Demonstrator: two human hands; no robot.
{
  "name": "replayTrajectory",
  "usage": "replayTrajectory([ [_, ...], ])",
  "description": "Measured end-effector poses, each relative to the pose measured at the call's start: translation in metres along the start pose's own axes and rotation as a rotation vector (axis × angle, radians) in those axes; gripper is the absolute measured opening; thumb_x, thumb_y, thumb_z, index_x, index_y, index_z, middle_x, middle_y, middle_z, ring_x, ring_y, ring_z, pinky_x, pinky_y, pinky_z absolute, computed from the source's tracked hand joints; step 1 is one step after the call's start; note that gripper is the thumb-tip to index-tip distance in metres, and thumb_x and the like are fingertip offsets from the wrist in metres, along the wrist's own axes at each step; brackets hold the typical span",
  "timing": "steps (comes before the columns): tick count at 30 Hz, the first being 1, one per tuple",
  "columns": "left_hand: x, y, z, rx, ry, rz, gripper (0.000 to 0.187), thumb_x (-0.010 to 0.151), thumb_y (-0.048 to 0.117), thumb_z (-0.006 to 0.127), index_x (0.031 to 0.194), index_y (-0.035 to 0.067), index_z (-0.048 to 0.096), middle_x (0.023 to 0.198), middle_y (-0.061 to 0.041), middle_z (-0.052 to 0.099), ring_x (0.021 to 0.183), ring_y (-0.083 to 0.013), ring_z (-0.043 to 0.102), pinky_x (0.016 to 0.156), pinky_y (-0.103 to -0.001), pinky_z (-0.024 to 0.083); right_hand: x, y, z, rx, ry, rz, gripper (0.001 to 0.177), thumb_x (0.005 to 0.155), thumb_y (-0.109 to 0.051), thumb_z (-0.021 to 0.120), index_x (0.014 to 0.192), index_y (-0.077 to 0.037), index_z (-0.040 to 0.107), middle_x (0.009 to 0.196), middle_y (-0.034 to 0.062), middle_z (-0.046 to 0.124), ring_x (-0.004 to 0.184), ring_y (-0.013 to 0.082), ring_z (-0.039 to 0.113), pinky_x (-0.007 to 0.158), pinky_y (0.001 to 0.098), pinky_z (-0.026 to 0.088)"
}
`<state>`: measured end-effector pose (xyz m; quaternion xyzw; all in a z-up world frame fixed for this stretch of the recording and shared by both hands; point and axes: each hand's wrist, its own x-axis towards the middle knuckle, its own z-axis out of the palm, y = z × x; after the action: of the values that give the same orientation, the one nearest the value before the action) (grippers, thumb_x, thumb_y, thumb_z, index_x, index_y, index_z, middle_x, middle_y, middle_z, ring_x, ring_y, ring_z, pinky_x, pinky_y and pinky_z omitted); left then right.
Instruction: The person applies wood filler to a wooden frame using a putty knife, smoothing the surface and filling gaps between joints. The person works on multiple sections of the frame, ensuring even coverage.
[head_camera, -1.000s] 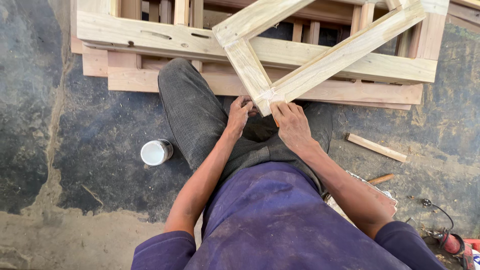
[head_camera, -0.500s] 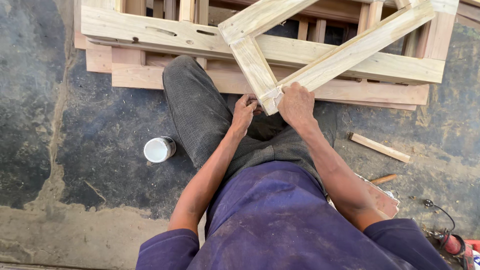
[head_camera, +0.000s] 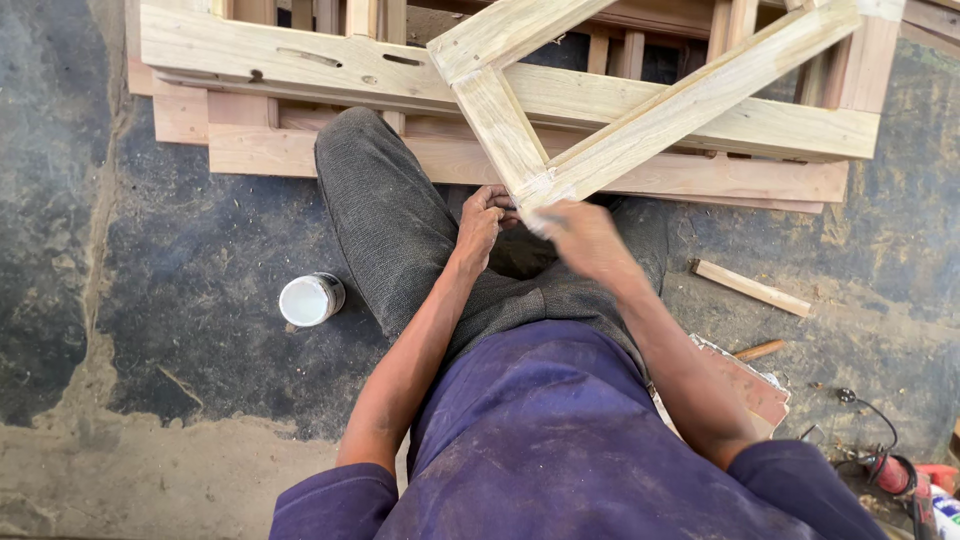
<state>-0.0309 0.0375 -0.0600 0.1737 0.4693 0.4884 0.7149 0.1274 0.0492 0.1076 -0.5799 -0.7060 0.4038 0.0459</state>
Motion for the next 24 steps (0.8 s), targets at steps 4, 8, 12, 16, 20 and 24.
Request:
replayTrajectory([
  [4,-0.004,-0.001,-0.004,0.077,0.010,0.017,0.038,0.088,-0.013,0.042,0.122,-0.009,0.059,0.103,-0.015,0.069,0.085,-0.0178,0.068,0.079,-0.029,0.058,-0.007,0.011,-0.016,-0.002,0.251,-0.053,0.029,0.094,-0.010,0.059,0.119,-0.003,0.072,0.118,0.0175,0.071,0.107,0.0335,0.069,0.096,0.0401,0.053],
  [8,-0.002,0.003,0.003,0.033,0.019,-0.008,0.034,0.090,-0.011,0.044,0.122,-0.007,0.058,0.104,-0.014,0.069,0.083,-0.0175,0.069,0.079,-0.030,0.059,-0.008,-0.005,0.007,-0.471,0.253,-0.148,0.028,0.096,-0.005,0.059,0.121,-0.002,0.072,0.107,0.0177,0.069,0.100,0.0353,0.066,0.090,0.0453,0.051],
  [12,-0.009,0.004,0.003,0.089,0.030,-0.005,0.031,0.092,-0.009,0.045,0.121,-0.008,0.059,0.104,-0.014,0.069,0.085,-0.0165,0.069,0.080,-0.029,0.058,-0.016,-0.018,0.033,-0.632,0.261,-0.254,0.030,0.082,-0.008,0.064,0.110,0.001,0.071,0.103,0.0141,0.069,0.095,0.0340,0.065,0.082,0.0482,0.050],
  [16,-0.013,0.012,0.006,0.097,0.043,-0.010,0.033,0.091,-0.010,0.045,0.121,-0.007,0.059,0.104,-0.014,0.069,0.085,-0.0168,0.069,0.080,-0.029,0.058,-0.021,-0.003,0.010,-0.420,0.008,-0.290,0.033,0.083,-0.004,0.061,0.114,-0.005,0.073,0.111,0.0122,0.072,0.099,0.0342,0.065,0.087,0.0481,0.051],
  [20,-0.011,0.013,0.010,0.123,0.066,-0.020,0.032,0.092,-0.008,0.045,0.120,-0.006,0.059,0.103,-0.013,0.069,0.085,-0.0165,0.070,0.080,-0.029,0.059,-0.005,0.017,-0.022,-0.354,0.041,-0.165,0.030,0.102,-0.006,0.053,0.127,-0.008,0.070,0.113,0.0167,0.071,0.101,0.0326,0.068,0.094,0.0453,0.053],
  [24,-0.012,0.011,0.005,0.116,0.059,0.005,0.027,0.095,-0.005,0.047,0.118,-0.006,0.060,0.100,-0.013,0.070,0.083,-0.0162,0.069,0.078,-0.029,0.059,0.029,0.020,-0.034,-0.452,0.202,-0.081,0.031,0.096,-0.005,0.054,0.122,-0.004,0.072,0.114,0.0190,0.070,0.099,0.0363,0.068,0.090,0.0499,0.051],
])
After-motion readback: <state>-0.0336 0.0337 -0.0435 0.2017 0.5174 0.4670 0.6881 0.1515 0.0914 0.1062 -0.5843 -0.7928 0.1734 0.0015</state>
